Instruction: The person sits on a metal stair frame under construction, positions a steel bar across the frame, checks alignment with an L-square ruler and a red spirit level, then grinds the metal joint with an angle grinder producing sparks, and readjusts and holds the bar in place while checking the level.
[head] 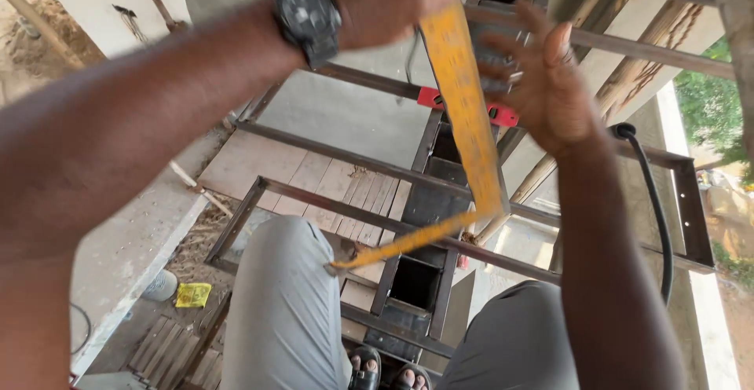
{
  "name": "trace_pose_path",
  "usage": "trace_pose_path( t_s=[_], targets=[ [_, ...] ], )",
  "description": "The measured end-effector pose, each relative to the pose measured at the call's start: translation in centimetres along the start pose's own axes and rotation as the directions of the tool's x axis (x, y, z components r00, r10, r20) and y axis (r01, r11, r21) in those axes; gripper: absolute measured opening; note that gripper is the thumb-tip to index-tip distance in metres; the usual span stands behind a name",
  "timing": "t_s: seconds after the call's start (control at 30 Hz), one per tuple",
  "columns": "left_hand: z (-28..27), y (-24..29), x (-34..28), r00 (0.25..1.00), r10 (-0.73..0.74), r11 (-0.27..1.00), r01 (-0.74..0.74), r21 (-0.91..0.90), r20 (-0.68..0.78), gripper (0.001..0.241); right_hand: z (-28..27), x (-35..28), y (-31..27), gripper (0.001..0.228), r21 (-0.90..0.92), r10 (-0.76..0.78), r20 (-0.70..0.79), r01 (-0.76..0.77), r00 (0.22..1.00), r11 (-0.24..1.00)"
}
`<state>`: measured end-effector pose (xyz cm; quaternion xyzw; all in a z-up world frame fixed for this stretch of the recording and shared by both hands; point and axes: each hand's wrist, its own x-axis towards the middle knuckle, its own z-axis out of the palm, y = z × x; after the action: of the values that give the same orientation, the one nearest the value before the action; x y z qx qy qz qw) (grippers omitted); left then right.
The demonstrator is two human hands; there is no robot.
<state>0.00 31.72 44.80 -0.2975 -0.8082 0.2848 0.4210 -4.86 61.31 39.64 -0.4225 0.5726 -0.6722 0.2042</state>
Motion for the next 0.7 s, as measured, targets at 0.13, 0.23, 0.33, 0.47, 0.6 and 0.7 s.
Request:
trace_pose_path(
  t_s=[0.13,0.23,0.33,0.47,0.6,0.7],
  targets=[
    [-2.3,5.7,3.0,0.967,0.132,0.984,-0.102,0.145,-0.217,0.011,2.2,0.4,5.3,0.141,0.202,0.021,0.120,-0.046,0.993,0.978],
    [0.0,7.1,2.7,0.956,0.088,0.996,-0.083,0.029,-0.278,0.017,3.2,-0.9,7.7,0.139,0.451,0.011,0.065,-0.039,0.998,0.892],
    [1.5,8.3,2.8,0.971,0.076,0.993,-0.094,-0.067,-0.228,0.015,4.2,-1.1,7.6,0.135,0.561,-0.028,0.032,0.005,0.999,0.827],
    [1.9,10.8,3.5,0.982,0.094,0.981,-0.119,-0.153,-0.164,0.026,4.9,-1.8,8.0,0.098,0.556,-0.021,-0.103,0.075,0.994,0.828],
    [2.7,12.7,4.9,0.995,0.037,0.972,-0.058,-0.228,-0.095,0.034,4.6,-2.1,8.2,0.077,0.492,-0.078,-0.185,0.160,0.980,0.856],
    [2.6,14.2,5.7,0.994,-0.090,0.945,0.067,-0.321,-0.056,0.029,3.4,-2.8,8.8,0.074,0.473,-0.070,-0.220,0.169,0.973,0.865]
  ],
)
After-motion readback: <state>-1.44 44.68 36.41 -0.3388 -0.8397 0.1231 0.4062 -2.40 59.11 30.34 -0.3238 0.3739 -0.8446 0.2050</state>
